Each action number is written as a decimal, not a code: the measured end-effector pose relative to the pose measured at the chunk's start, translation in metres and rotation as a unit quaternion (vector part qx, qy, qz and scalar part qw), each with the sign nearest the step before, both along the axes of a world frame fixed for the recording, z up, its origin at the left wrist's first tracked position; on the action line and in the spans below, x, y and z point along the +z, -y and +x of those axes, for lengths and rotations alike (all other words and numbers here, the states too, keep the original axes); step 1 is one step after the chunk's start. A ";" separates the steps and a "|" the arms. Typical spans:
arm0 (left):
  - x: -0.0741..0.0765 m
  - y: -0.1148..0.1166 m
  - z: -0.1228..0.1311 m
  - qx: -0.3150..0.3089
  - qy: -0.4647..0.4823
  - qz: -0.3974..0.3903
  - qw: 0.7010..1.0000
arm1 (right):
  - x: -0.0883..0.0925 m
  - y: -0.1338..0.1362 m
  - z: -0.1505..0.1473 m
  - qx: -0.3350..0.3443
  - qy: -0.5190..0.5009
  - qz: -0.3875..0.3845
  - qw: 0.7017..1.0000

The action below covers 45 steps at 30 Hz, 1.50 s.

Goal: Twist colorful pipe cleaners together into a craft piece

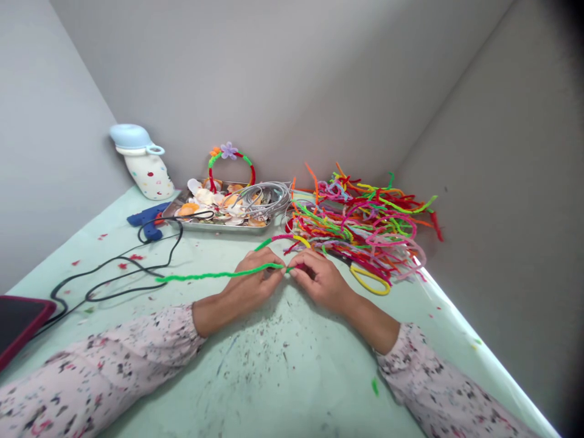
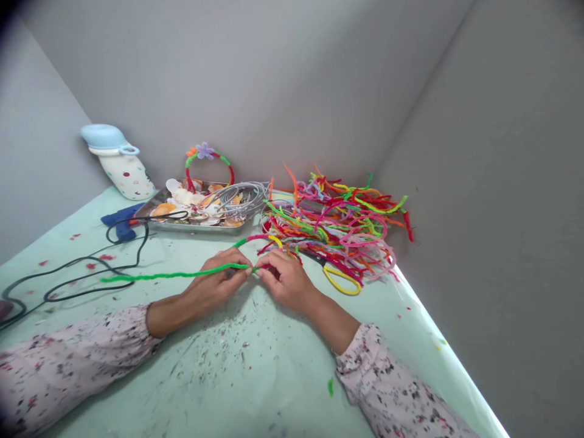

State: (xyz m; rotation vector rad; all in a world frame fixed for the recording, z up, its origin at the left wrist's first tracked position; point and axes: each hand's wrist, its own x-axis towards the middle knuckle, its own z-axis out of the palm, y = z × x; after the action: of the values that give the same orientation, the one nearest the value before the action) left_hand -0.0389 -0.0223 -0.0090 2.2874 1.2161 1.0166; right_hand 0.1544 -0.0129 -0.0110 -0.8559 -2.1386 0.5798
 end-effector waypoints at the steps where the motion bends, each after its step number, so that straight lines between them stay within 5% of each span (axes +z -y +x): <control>1: 0.000 0.000 0.000 0.001 0.001 -0.002 1.000 | 0.000 0.000 0.000 -0.002 0.001 -0.001 1.000; 29: 0.003 -0.003 0.004 0.040 -0.014 -0.141 0.989 | -0.004 -0.002 0.001 0.025 0.019 0.011 0.999; 45: 0.007 0.005 0.002 0.046 0.032 0.080 0.995 | -0.012 -0.006 0.002 -0.064 -0.077 -0.084 0.991</control>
State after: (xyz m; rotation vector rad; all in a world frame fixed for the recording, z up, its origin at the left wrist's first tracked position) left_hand -0.0368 -0.0277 -0.0022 2.3156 1.2662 1.2509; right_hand 0.1560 -0.0070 -0.0231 -0.9993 -1.9007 0.7430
